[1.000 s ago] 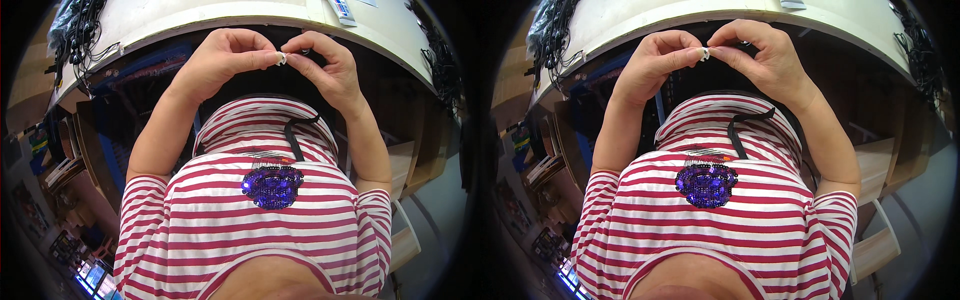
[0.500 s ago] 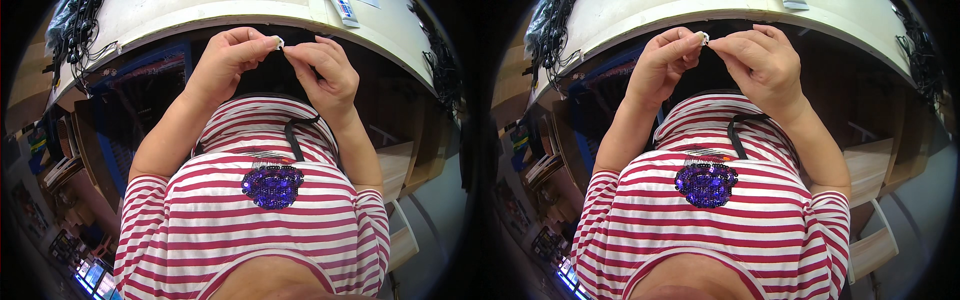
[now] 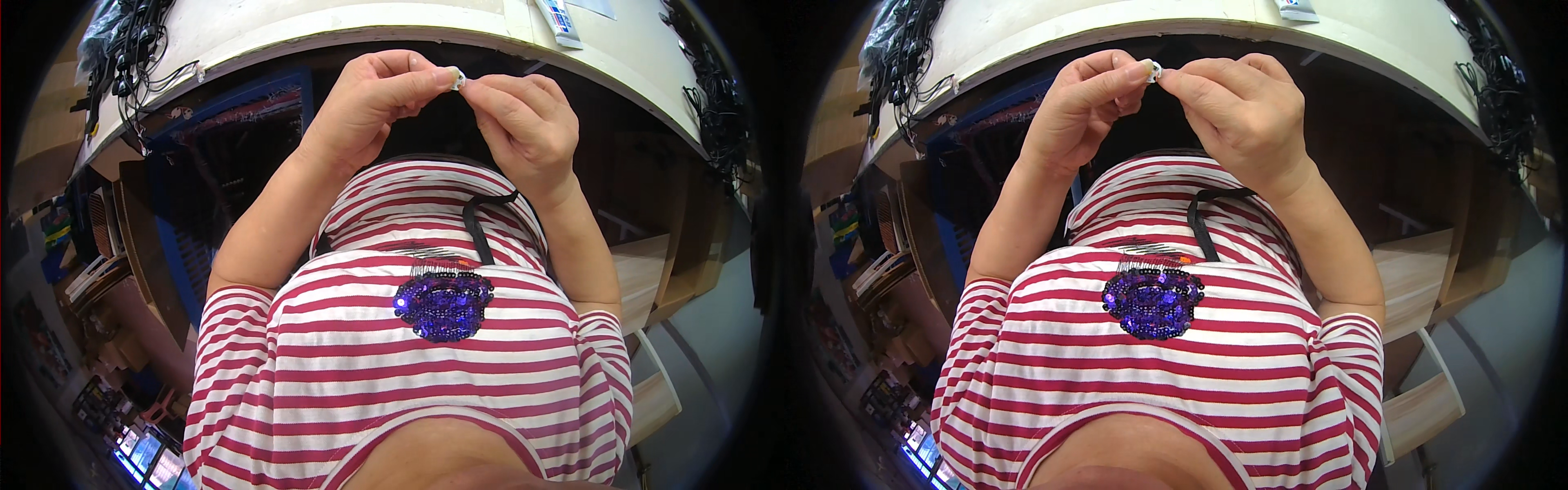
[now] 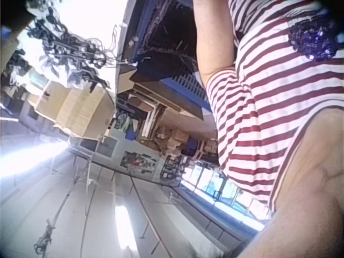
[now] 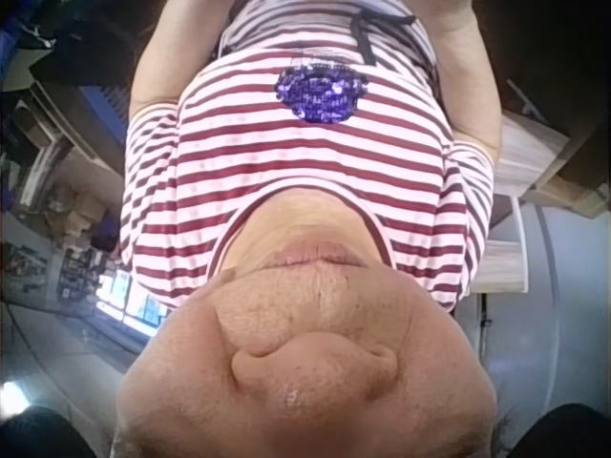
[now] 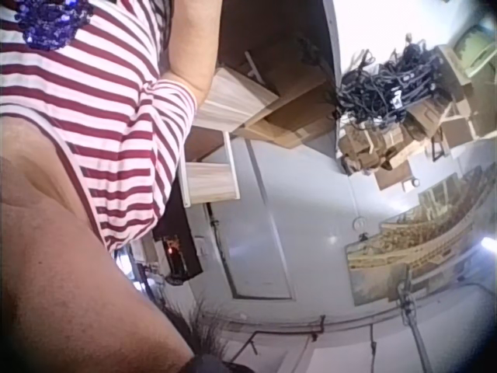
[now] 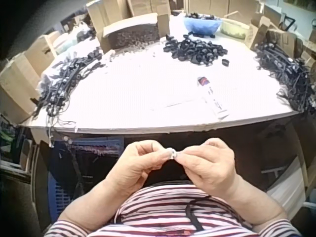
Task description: The person assembles small electronic devices by inserting a wired component into a black cylindrical housing, applying glue from a tube, and securing a cap. The person repeats this process for multiple units, handling the components and tools by hand.
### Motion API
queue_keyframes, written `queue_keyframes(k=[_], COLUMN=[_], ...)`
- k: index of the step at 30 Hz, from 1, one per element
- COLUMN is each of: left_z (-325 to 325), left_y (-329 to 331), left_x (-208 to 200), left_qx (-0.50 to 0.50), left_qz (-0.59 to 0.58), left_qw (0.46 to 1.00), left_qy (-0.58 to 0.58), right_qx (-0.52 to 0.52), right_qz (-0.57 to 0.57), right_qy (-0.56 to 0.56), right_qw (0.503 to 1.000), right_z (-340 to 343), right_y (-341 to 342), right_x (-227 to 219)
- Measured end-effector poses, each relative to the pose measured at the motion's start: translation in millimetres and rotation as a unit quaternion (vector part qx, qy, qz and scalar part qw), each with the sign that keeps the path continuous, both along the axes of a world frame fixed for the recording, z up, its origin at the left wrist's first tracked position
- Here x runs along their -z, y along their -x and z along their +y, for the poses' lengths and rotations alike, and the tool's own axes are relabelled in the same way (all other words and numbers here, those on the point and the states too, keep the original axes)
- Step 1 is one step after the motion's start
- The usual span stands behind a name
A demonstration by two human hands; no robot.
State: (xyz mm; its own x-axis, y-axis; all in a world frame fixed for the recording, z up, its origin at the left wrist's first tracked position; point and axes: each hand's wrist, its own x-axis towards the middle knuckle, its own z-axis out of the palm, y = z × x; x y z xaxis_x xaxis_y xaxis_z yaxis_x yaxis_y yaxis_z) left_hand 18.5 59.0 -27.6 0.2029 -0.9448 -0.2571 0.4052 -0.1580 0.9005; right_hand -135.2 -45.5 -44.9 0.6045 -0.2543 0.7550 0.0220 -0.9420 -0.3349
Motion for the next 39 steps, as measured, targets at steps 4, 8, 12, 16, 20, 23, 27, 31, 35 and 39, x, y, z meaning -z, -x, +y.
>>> queue_keyframes(k=[4, 8, 12, 16, 20, 23, 27, 31, 35, 39], left_z=[1, 3, 4, 3, -9, -14, -18, -21, -21, -19], left_y=[1, 0, -2, -3, 26, 32, 20, 15, 7, 5], left_x=[0, -3, -5, 19, 60, 57, 40, 11, -3, -18], left_qx=[0.009, 0.01, 0.013, 0.024, 0.035, 0.056, -0.025, -0.041, -0.076, -0.049], left_qz=[-0.003, -0.014, -0.046, -0.151, -0.23, -0.042, 0.076, 0.106, 0.019, -0.031], left_qw=[1.0, 1.0, 0.998, 0.986, 0.953, 0.987, 0.971, 0.98, 0.988, 0.988], left_qy=[0.001, 0.005, 0.039, 0.066, 0.192, 0.147, 0.223, 0.163, 0.133, 0.141], right_qx=[0.014, -0.017, -0.032, -0.072, -0.108, -0.122, -0.108, -0.171, 0.048, 0.233], right_qz=[0.023, 0.013, 0.03, 0.008, -0.07, -0.102, -0.037, 0.045, 0.074, 0.166], right_qy=[0.015, -0.093, -0.297, -0.51, -0.683, -0.657, -0.195, 0.011, 0.004, -0.067], right_qw=[1.0, 0.995, 0.954, 0.857, 0.719, 0.737, 0.974, 0.984, 0.996, 0.956], right_z=[0, 0, 4, 0, -4, -8, -7, -6, -43, -101], right_y=[0, -3, -5, -3, -7, -3, 6, 0, 5, -15], right_x=[-2, -4, -8, -10, -5, -7, -33, -32, -51, -55])
